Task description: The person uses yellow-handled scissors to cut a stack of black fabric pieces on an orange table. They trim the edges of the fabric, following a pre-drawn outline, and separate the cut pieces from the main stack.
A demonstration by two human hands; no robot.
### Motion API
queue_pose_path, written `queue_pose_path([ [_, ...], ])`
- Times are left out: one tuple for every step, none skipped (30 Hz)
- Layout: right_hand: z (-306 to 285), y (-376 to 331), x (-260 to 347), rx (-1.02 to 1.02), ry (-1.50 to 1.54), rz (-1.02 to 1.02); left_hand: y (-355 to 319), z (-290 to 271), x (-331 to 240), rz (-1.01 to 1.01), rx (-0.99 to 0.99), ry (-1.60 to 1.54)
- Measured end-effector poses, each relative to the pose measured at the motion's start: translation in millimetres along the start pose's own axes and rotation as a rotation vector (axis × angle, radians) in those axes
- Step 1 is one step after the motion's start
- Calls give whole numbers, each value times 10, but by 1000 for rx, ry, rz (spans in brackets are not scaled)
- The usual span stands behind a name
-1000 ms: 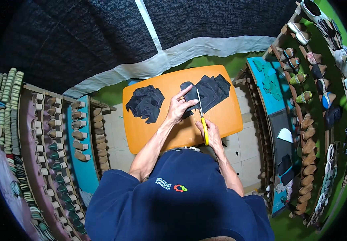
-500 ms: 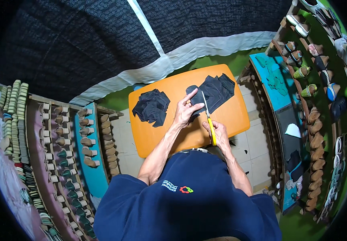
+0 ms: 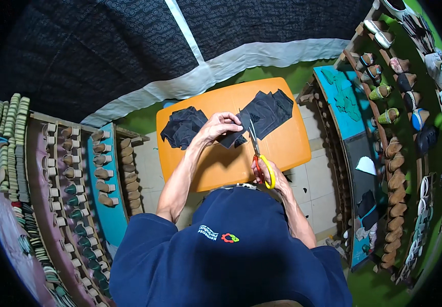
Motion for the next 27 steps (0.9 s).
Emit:
queue_pose_path([
  [9, 3, 47, 10, -29, 1, -2, 4, -3, -27, 29, 21],
  [-4, 14, 26, 14, -59, 12, -5, 24, -7, -14, 52, 34],
  [-21, 29, -18, 19, -89, 24, -11, 43, -9, -1, 75, 46],
  [-21, 44, -34, 23, -117, 33, -23, 64, -37, 12, 99, 62],
  [-22, 47, -49, 12, -115, 42, -33, 79, -57, -10, 104, 70],
  [-25, 38, -59, 11, -117, 39, -46, 100, -75, -13, 107, 90],
  [-12, 29, -12, 14, -121, 35, -57, 105, -84, -14, 106, 110],
  [-2, 21, 29, 16, -124, 31, -64, 109, -88, -15, 105, 129],
  [0, 16, 56, 19, -144, 30, -50, 99, -66, -13, 102, 134],
  [-2, 11, 80, 20, -162, 28, -30, 97, -49, -10, 101, 140],
  [-4, 7, 97, 21, -181, 26, -15, 91, -31, -7, 99, 146],
  [-6, 6, 108, 16, -203, 22, -4, 81, -12, -7, 101, 140],
  [-15, 5, 115, 7, -224, 19, -2, 94, -28, -8, 107, 134],
  [-22, 4, 120, -2, -245, 16, -3, 106, -41, -8, 112, 129],
  [-29, 2, 121, -7, -252, 19, 11, 102, -34, -16, 111, 141],
  [-33, 3, 127, -10, -260, 22, 24, 94, -26, -24, 108, 153],
  [-35, 4, 137, -13, -268, 24, 34, 84, -19, -31, 104, 164],
  [-38, -1, 147, -24, -263, 47, 41, 69, -9, -45, 97, 175],
  [-33, -11, 188, -37, -259, 69, 36, 68, -24, -59, 90, 185],
  [-31, -19, 219, -50, -255, 91, 34, 68, -36, -73, 84, 195],
  [-30, -20, 241, -55, -237, 92, 50, 63, -35, -60, 91, 193],
  [-30, -26, 263, -58, -220, 94, 61, 59, -27, -46, 97, 188],
  [-29, -28, 274, -61, -203, 95, 68, 54, -17, -32, 103, 184],
  [-29, -26, 269, -64, -186, 90, 69, 46, 0, -30, 103, 168],
  [-34, -25, 248, -72, -167, 86, 67, 62, -10, -28, 107, 153],
  [-39, -24, 229, -80, -149, 82, 63, 77, -19, -26, 111, 139],
  [-41, -22, 215, -88, -134, 82, 57, 86, -26, -31, 108, 128],
])
Point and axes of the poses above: each hand's wrist, its own y-axis towards the middle knuckle, its own z-axis out of the palm, x = y × z, the point moved 3 cm from there along y, towards the middle knuckle, and after that the axes turned 8 degrees about -z, right-handed, at the moved point
